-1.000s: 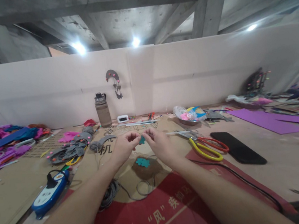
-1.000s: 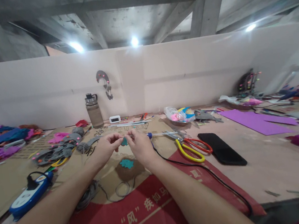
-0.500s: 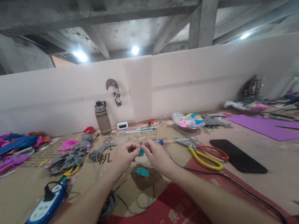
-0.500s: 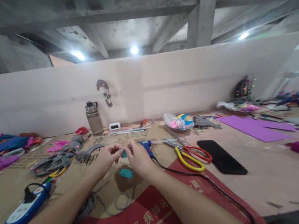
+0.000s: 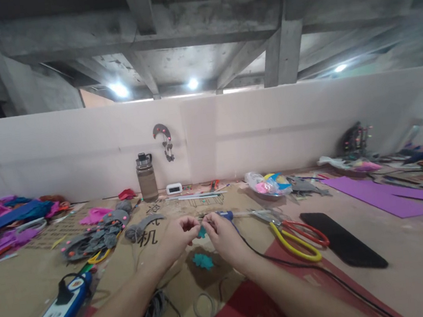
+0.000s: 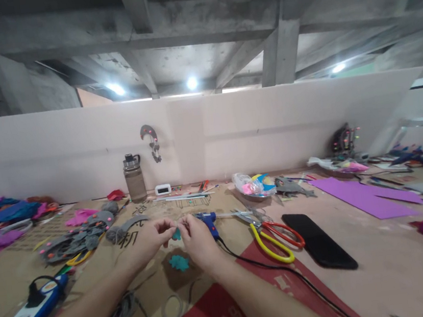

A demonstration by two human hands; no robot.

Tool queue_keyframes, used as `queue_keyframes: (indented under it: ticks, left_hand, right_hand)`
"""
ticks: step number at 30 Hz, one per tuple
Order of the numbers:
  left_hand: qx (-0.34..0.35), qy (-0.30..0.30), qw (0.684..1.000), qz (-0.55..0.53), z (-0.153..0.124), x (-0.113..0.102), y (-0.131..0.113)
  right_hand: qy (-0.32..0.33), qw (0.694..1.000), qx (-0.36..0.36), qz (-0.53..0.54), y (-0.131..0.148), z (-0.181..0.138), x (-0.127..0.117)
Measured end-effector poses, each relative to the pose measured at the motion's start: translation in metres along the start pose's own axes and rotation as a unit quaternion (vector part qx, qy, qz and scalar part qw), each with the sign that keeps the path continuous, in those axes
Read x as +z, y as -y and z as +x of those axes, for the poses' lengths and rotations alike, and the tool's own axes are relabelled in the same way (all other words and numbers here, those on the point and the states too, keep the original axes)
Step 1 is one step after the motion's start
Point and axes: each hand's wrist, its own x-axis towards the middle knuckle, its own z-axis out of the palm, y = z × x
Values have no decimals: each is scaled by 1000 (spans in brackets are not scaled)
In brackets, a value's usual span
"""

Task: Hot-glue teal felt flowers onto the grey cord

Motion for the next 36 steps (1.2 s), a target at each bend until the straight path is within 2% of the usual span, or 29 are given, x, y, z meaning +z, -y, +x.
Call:
queue_keyframes:
  ticks: [12, 18, 27, 36]
  left_hand:
    - [-42, 7, 997, -57, 2, 4, 12]
    - [-69, -12, 996, -59, 3, 6, 20]
    - [-51, -3, 996, -68, 4, 3, 21]
    - [-6, 18, 998, -68, -3, 0, 2]
  right_hand:
    - [16, 999, 23, -24, -2, -3, 2]
    - [26, 998, 48, -21, -2, -5, 6]
    - [24, 999, 39, -28, -3, -5, 7]
    - [-1, 1000, -10, 4, 3, -4, 3]
